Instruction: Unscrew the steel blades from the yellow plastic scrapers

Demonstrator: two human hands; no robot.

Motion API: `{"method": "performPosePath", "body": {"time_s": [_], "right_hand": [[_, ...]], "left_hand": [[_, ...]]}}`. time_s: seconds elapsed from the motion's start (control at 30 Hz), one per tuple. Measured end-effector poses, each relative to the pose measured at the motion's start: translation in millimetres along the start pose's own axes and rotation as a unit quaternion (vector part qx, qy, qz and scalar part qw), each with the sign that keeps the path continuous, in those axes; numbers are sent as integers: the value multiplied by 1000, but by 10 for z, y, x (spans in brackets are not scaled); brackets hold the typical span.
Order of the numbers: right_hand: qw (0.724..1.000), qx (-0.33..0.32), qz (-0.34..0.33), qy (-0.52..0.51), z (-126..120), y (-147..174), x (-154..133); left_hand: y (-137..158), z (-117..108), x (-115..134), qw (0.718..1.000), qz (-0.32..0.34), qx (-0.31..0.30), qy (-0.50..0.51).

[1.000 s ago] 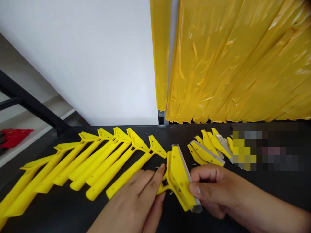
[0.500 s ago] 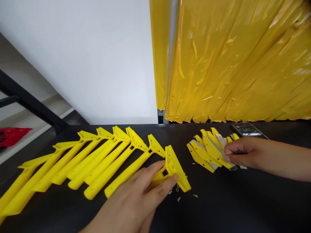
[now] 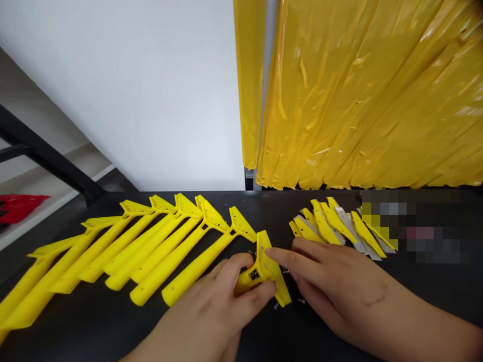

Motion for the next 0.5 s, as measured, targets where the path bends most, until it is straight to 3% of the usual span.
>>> {"method": "performPosePath", "body": {"time_s": [0.17,0.37,0.5], "right_hand": [[998,-59,18,29,104,-8,61],[977,-52,-73,193,156,-4,20],[980,-68,-76,171,173,-2,-10]], "left_hand": [[-44,-89,53,1000,-15,2,2],[6,-35,91,999,3,-33,3],[49,-8,115,999,9,-41,-29]]}}
Point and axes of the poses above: each hand's wrist, its own y-axis away from the middle knuckle, its own z-axis out of the palm, x = y × z, the point moved 7 cm from there along -y, towards the middle knuckle, and after that the axes turned 4 degrees about -y, right-handed, at the moved point
